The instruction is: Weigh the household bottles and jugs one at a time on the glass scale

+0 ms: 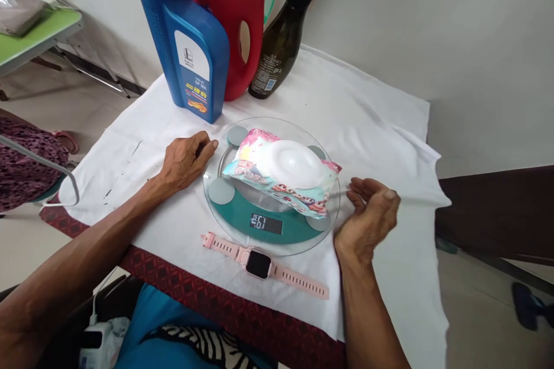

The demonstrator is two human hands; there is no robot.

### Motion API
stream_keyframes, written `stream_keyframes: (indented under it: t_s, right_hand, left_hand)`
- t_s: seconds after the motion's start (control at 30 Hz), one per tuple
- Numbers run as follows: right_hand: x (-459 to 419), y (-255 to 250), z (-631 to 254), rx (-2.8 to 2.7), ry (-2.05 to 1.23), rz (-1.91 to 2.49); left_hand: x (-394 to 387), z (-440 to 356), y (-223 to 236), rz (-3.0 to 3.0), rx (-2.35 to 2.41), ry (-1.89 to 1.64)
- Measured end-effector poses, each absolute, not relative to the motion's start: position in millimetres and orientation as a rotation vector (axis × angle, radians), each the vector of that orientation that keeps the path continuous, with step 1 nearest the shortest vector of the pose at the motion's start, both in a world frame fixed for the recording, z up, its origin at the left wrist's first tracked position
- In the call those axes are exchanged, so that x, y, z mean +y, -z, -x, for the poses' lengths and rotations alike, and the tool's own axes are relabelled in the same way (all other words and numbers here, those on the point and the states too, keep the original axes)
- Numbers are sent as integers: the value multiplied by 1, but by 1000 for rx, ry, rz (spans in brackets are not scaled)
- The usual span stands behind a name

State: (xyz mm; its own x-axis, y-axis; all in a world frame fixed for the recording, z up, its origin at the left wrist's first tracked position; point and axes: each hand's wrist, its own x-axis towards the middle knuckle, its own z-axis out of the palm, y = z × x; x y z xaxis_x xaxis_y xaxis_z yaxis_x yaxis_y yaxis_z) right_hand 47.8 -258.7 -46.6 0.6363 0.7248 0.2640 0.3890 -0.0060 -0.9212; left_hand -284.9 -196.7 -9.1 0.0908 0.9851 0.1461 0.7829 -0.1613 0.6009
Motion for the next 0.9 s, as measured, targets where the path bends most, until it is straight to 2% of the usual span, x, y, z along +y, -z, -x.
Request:
stream_keyframes:
  t_s: [0.9]
  right_hand:
    - [-260, 39, -44, -1038, -268, 1542]
  left_hand:
    - [-197, 286, 16, -2021, 1732, -780]
